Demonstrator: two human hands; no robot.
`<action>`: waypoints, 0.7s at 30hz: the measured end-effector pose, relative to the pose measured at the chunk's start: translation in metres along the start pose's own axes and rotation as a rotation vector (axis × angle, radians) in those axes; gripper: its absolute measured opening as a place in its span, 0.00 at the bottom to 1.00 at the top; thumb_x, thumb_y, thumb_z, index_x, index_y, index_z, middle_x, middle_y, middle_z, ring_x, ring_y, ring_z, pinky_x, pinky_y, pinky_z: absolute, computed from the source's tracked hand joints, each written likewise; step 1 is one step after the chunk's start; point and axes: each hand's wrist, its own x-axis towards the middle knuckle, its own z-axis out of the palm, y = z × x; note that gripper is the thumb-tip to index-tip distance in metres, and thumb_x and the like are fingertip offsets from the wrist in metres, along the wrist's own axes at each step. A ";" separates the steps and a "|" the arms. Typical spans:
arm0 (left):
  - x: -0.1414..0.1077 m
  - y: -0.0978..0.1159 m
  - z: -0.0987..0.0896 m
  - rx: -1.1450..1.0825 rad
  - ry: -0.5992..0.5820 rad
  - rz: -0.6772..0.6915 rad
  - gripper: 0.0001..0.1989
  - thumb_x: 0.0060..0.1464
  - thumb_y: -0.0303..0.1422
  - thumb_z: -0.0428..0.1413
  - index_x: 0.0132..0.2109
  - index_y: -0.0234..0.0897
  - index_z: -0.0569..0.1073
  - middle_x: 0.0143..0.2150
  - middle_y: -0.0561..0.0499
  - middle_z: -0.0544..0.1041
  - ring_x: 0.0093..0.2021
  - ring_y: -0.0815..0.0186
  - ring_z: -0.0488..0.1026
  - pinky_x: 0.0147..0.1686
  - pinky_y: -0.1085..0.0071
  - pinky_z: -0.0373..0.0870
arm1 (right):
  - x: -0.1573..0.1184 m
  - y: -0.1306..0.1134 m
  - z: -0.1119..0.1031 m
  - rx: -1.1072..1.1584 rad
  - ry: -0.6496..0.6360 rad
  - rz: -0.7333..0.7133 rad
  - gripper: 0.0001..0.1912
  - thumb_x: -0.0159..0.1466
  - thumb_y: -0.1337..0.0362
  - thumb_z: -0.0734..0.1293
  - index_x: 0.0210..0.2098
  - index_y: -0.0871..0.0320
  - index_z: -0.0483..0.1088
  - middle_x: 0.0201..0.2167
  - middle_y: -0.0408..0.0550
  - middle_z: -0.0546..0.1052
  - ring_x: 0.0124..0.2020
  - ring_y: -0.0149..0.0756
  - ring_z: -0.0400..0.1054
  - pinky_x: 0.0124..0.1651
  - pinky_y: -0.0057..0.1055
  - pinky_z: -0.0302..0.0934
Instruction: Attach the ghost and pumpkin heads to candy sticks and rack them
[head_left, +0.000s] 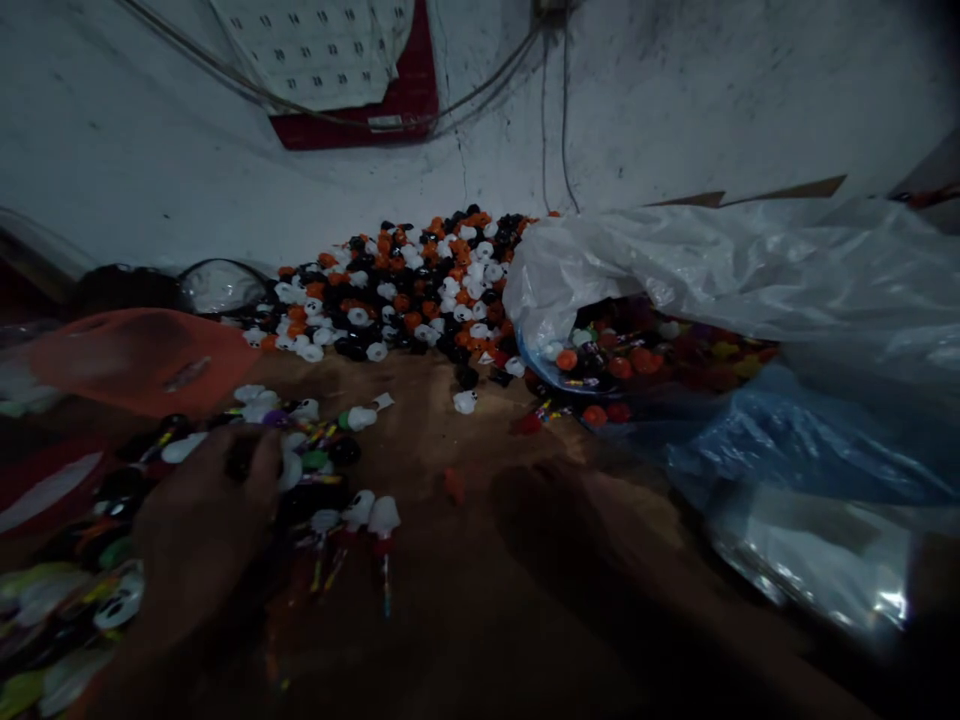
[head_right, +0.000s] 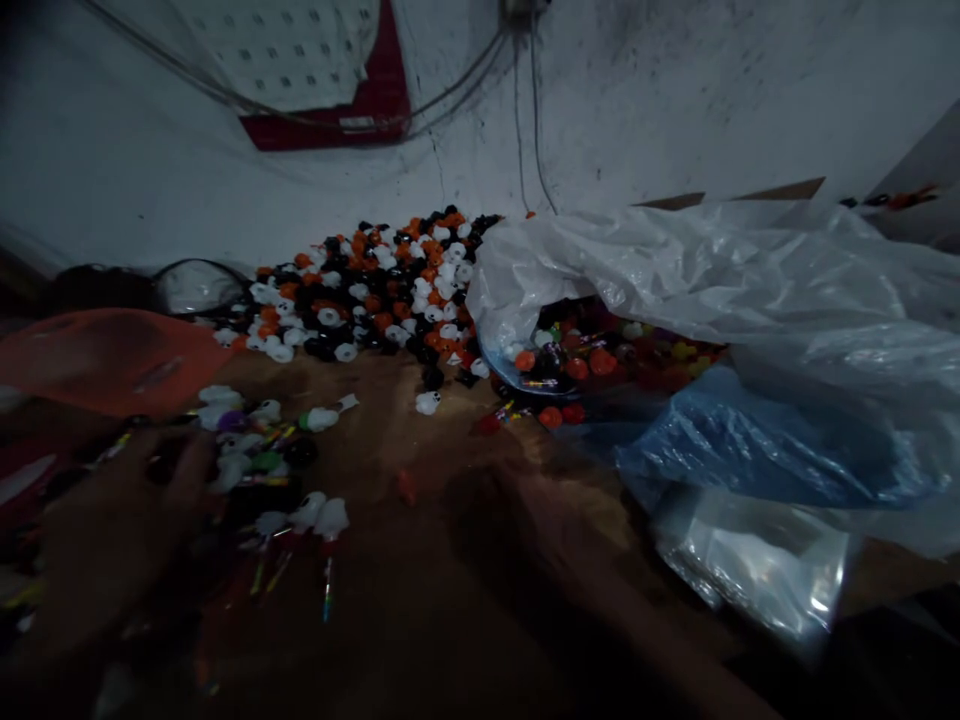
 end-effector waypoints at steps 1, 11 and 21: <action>0.005 -0.010 0.002 0.107 0.012 0.059 0.19 0.57 0.46 0.42 0.47 0.40 0.68 0.45 0.44 0.72 0.48 0.47 0.68 0.49 0.46 0.63 | 0.008 0.003 0.000 -0.051 0.020 0.018 0.16 0.67 0.64 0.56 0.51 0.56 0.67 0.45 0.52 0.73 0.37 0.36 0.69 0.33 0.27 0.59; 0.004 0.058 0.061 -0.023 0.044 0.343 0.16 0.59 0.34 0.46 0.50 0.35 0.70 0.47 0.43 0.73 0.48 0.55 0.69 0.49 0.60 0.65 | 0.085 0.019 0.013 -0.707 0.111 -0.122 0.17 0.64 0.75 0.56 0.48 0.58 0.67 0.49 0.59 0.68 0.47 0.46 0.63 0.30 0.30 0.62; 0.016 0.157 0.151 -0.234 -0.437 0.203 0.08 0.51 0.26 0.52 0.39 0.28 0.72 0.45 0.31 0.72 0.48 0.46 0.69 0.45 0.57 0.63 | 0.050 0.034 0.022 -0.510 0.097 -0.257 0.12 0.67 0.69 0.55 0.41 0.57 0.70 0.37 0.53 0.73 0.39 0.40 0.66 0.44 0.38 0.61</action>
